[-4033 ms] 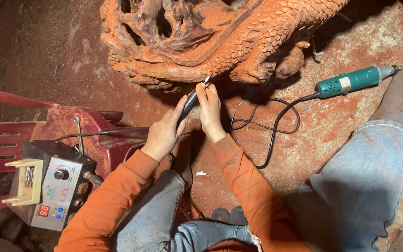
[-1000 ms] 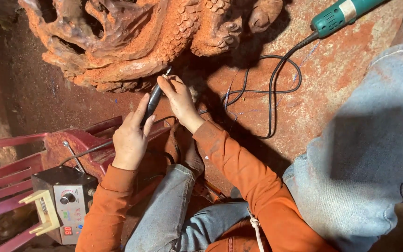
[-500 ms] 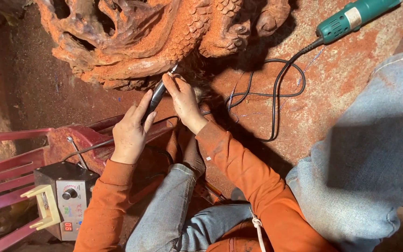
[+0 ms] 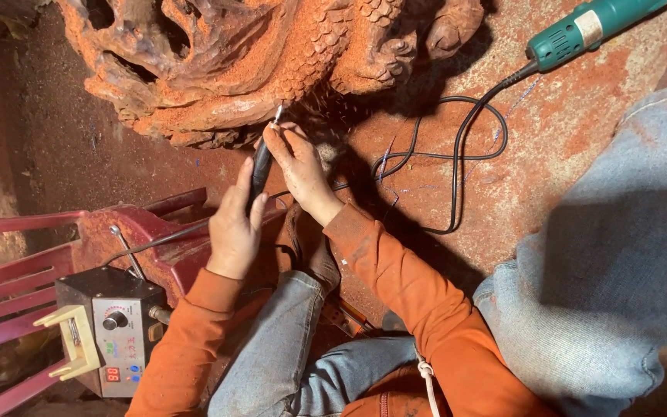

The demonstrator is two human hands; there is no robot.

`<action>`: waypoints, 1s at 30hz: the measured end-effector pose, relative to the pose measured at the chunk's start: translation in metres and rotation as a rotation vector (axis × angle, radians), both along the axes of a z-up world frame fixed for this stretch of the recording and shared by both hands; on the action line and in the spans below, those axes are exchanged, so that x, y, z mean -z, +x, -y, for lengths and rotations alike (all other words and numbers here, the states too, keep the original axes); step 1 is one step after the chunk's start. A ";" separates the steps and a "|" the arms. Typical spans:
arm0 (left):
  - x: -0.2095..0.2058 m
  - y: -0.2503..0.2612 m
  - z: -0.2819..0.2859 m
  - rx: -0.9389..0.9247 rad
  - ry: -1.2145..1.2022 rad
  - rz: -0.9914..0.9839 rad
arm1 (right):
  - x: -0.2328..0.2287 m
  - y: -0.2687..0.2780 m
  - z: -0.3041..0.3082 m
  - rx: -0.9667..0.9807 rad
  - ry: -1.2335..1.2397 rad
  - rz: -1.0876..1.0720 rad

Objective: Carving intricate details into a large wooden dragon sculpture using a handheld rotary tool

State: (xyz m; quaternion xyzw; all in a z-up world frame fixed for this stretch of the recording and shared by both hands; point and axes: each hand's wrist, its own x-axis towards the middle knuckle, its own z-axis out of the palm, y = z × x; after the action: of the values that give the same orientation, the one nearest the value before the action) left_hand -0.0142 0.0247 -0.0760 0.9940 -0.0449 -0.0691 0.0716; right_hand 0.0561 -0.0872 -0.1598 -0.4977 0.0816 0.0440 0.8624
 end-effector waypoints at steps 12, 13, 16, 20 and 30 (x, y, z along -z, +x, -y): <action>-0.027 -0.013 0.061 -0.082 -0.037 -0.052 | -0.005 -0.011 0.023 0.039 0.064 -0.023; -0.028 -0.013 0.064 -0.081 -0.037 -0.052 | -0.005 -0.011 0.024 0.041 0.064 -0.023; -0.028 -0.013 0.069 -0.084 -0.040 -0.031 | -0.003 -0.010 0.026 0.058 0.097 -0.028; -0.023 -0.016 0.067 -0.088 -0.048 -0.005 | -0.009 -0.010 0.028 0.024 0.104 -0.036; -0.016 -0.018 0.066 -0.074 -0.032 0.036 | -0.018 -0.010 0.035 0.023 0.090 -0.034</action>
State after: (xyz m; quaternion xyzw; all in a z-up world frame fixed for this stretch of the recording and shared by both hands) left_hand -0.0320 -0.0415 -0.0599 0.9948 -0.0106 -0.0477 0.0890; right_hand 0.0464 -0.1223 -0.1415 -0.4564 0.0997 0.0462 0.8830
